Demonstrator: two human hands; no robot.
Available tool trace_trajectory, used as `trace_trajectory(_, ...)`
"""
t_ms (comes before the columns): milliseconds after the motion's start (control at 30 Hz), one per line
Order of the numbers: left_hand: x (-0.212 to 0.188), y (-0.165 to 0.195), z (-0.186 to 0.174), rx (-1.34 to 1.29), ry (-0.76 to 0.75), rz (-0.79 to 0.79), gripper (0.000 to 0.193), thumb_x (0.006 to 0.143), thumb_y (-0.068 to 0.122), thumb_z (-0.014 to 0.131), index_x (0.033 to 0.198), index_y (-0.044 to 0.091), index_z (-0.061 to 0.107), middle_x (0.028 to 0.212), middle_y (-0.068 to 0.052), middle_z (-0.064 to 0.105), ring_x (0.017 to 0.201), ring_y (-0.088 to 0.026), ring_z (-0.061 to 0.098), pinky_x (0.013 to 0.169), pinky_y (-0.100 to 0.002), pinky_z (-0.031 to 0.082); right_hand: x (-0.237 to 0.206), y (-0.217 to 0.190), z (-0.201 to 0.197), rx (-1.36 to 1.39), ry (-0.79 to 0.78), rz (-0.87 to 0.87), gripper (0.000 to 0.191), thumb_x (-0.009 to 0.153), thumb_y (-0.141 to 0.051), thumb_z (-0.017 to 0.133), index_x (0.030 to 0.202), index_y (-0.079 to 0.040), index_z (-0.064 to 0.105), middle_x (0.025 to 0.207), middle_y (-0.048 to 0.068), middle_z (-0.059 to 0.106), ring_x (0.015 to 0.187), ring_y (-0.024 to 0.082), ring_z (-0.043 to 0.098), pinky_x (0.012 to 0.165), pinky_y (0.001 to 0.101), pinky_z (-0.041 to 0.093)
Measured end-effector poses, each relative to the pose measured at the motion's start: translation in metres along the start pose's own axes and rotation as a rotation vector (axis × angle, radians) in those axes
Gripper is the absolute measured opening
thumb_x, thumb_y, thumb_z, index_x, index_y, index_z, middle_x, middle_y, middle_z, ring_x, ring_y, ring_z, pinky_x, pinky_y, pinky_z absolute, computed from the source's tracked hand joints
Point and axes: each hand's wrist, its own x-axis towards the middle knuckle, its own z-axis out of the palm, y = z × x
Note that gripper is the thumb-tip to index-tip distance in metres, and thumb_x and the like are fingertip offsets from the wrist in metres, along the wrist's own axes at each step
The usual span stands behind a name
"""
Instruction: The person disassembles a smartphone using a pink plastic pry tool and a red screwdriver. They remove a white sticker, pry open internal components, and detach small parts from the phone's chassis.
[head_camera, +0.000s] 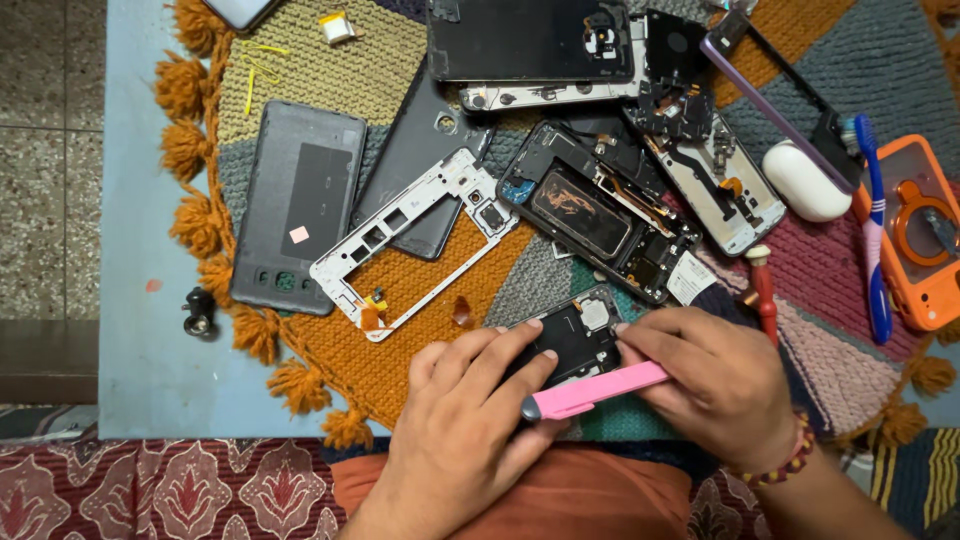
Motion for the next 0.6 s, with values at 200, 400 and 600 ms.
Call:
trace_trajectory(200, 0.0, 0.0, 0.0, 0.006, 0.027, 0.018, 0.05, 0.083, 0.031, 0.082, 0.125, 0.009, 0.067, 0.139, -0.009, 0.061, 0.125, -0.028, 0.056, 0.102, -0.045, 0.038, -0.001, -0.009, 0.009, -0.01, 0.051, 0.079, 0.023, 0.08, -0.014, 0.083, 0.098, -0.003, 0.075, 0.093, 0.01, 0.074, 0.071, 0.019, 0.071, 0.059, 0.0311, 0.054)
trace_trajectory(400, -0.001, -0.001, 0.0, 0.005, 0.031, 0.024, 0.048, 0.086, 0.031, 0.081, 0.126, 0.008, 0.066, 0.139, -0.008, 0.061, 0.125, -0.027, 0.056, 0.101, -0.044, 0.039, 0.0, -0.012, 0.008, -0.045, 0.028, 0.1, 0.023, 0.08, -0.015, 0.083, 0.098, -0.004, 0.076, 0.094, 0.009, 0.074, 0.071, 0.019, 0.071, 0.059, 0.031, 0.054)
trace_trajectory(600, -0.001, 0.0, -0.001, 0.009, 0.042, 0.025, 0.046, 0.086, 0.031, 0.08, 0.124, 0.008, 0.067, 0.138, -0.008, 0.062, 0.126, -0.027, 0.057, 0.102, -0.044, 0.039, -0.004, -0.012, 0.008, -0.047, 0.037, 0.128, 0.022, 0.079, -0.015, 0.083, 0.098, -0.004, 0.077, 0.094, 0.008, 0.074, 0.07, 0.019, 0.071, 0.059, 0.0315, 0.054)
